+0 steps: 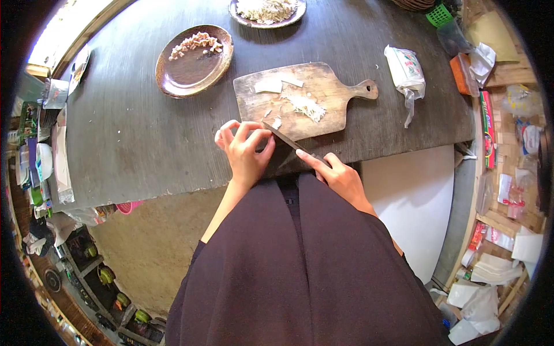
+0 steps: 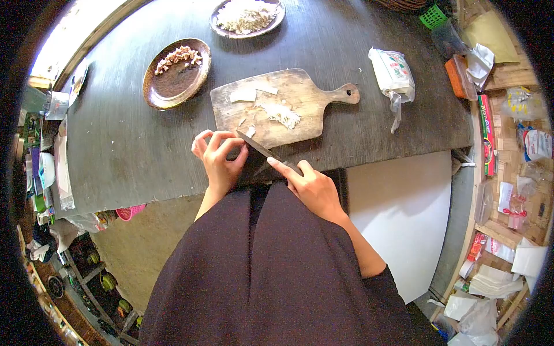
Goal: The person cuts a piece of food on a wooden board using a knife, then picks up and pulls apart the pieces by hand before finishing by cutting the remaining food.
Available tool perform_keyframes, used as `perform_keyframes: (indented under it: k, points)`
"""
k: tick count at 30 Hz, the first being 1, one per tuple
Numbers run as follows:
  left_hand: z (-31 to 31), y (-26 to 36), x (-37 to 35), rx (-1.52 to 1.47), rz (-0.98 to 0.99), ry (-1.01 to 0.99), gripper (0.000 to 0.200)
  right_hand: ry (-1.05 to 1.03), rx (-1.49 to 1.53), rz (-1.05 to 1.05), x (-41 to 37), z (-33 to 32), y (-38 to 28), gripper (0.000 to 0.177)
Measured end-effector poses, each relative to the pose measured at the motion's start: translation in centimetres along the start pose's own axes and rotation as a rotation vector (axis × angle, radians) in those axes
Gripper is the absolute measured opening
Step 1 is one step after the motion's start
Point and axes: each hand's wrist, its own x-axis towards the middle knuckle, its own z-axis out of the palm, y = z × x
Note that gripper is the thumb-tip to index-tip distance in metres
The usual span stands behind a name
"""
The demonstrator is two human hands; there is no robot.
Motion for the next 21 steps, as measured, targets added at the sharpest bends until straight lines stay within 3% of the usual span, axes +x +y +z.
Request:
perform_keyframes:
  k: [21]
  points:
    - [0.14, -0.05, -0.14, 0.018, 0.001, 0.023, 0.016, -0.008, 0.023, 0.009, 0.37, 0.38, 0.09, 0.073]
